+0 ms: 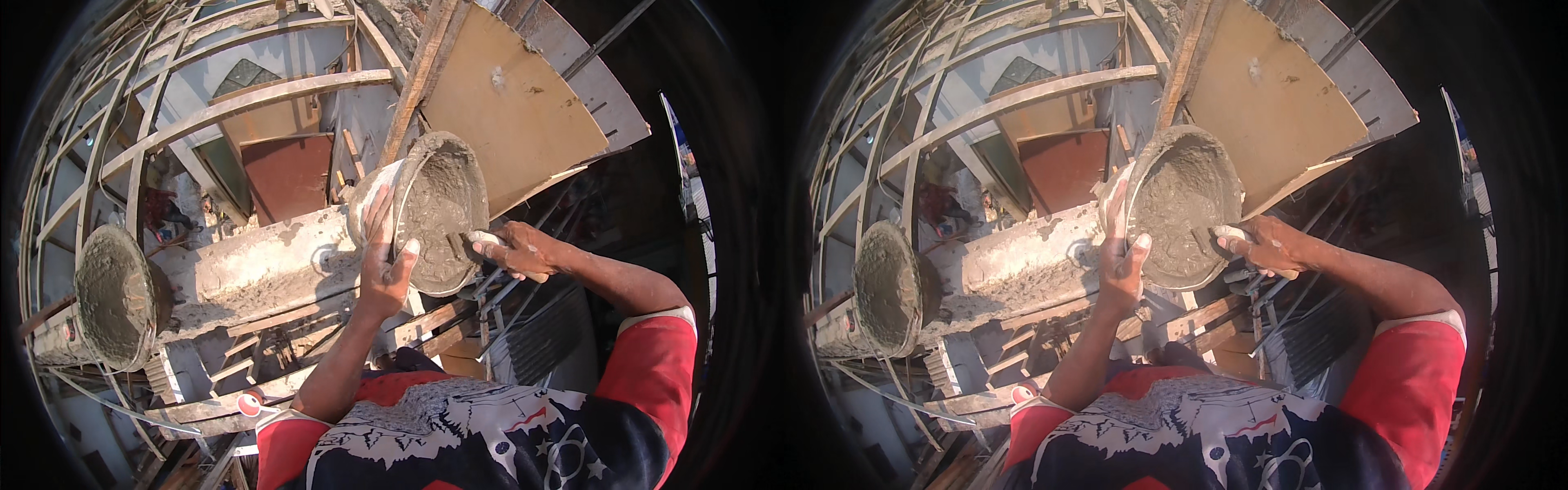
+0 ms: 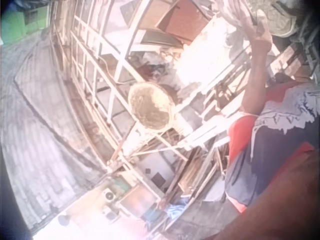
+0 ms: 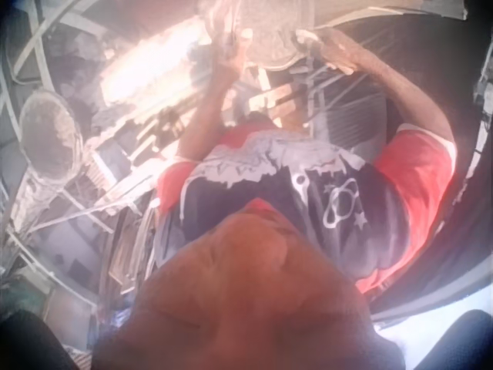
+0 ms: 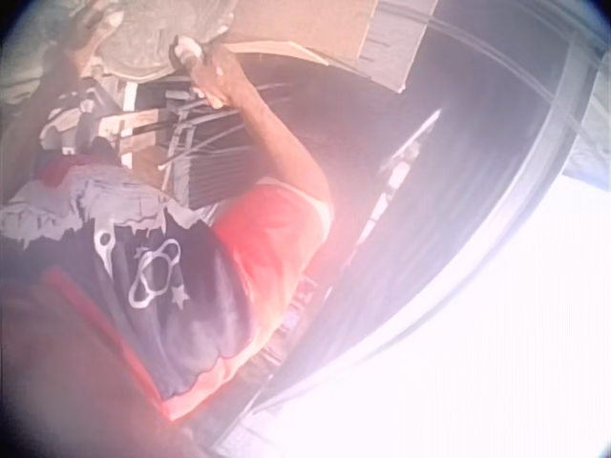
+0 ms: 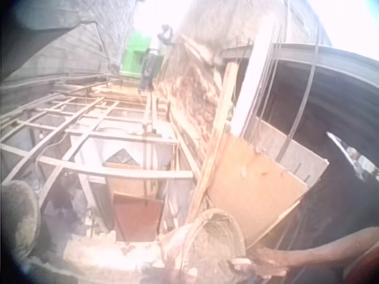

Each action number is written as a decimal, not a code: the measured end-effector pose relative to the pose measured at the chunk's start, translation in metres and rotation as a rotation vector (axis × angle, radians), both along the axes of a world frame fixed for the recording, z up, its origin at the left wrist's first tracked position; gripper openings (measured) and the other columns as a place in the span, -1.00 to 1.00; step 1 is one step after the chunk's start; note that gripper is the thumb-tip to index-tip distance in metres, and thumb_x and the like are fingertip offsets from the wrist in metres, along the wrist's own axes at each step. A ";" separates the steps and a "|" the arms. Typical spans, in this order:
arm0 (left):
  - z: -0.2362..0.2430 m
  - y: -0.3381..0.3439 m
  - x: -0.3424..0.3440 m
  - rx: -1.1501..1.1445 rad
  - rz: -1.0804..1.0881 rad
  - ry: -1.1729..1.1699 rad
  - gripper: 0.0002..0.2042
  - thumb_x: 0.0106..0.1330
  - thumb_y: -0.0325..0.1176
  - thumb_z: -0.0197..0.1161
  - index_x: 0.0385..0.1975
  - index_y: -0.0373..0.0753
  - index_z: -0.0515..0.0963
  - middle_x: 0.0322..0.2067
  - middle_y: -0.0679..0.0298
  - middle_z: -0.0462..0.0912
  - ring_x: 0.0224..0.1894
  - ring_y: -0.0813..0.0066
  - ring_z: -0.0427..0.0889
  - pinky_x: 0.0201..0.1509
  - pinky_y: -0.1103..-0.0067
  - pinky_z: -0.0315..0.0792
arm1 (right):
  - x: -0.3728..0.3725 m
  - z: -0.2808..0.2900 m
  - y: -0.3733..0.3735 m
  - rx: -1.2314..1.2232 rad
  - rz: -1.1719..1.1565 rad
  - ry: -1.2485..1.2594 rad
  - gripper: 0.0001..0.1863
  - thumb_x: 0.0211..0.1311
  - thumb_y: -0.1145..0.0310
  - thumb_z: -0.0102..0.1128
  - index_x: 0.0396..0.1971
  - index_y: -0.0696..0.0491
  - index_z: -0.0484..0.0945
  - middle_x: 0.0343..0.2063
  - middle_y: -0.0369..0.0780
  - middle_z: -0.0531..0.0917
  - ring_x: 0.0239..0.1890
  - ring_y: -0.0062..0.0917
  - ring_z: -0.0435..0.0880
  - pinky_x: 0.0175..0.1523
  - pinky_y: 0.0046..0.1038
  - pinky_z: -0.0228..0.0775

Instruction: The person scoops wet cement from a metal bowl using a trowel and applies it to a wooden board. They repeatedly transfer the cement from the bowl to the board, smoothing it with the trowel. The person also uses a wooden stick to scrape the remaining cement from the bowl.

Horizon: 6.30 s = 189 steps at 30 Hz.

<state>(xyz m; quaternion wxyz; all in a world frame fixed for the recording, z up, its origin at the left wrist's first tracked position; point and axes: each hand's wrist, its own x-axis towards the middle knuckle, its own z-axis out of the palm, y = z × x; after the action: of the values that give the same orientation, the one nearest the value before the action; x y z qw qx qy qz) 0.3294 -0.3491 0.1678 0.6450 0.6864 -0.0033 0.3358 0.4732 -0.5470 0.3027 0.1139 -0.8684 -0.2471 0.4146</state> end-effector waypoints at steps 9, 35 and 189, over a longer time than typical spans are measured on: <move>-0.029 -0.001 -0.014 -0.541 0.098 0.191 -0.48 0.47 -0.34 0.13 0.37 -0.42 0.32 0.21 0.03 0.39 0.24 0.30 0.42 0.34 0.36 0.29 | -0.024 -0.005 -0.009 0.230 -0.181 0.340 -0.38 0.55 -0.23 -0.02 -0.38 0.09 0.53 -0.60 -0.35 0.44 -0.65 -0.69 0.44 -0.55 -0.50 0.35; -0.056 0.038 -0.016 -0.994 0.062 -0.075 -0.72 0.49 -0.32 0.10 0.10 -0.27 0.44 -0.07 0.19 0.55 -0.05 0.38 0.63 0.05 0.38 0.64 | 0.213 0.113 0.016 0.130 -0.051 -1.596 -0.54 0.46 0.17 0.09 0.20 0.14 0.44 0.08 0.05 0.61 -0.01 0.09 0.65 0.07 0.08 0.47; 0.002 0.026 -0.019 -0.411 0.693 0.426 -0.54 0.52 -0.14 0.15 0.25 -0.34 0.47 0.13 0.13 0.62 0.12 0.23 0.66 0.25 0.33 0.53 | 0.243 -0.333 -0.317 1.075 -1.244 -0.174 -0.73 0.40 0.28 0.32 -0.10 0.16 0.57 -0.49 -0.28 0.61 -0.57 -0.65 0.57 -0.49 -0.51 0.38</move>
<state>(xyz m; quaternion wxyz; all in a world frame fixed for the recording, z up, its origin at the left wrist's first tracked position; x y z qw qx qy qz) 0.3101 -0.3227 0.1693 0.6037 0.5585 0.4260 0.3771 0.7166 -0.8643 -0.0302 0.7028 -0.7026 0.1061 0.0325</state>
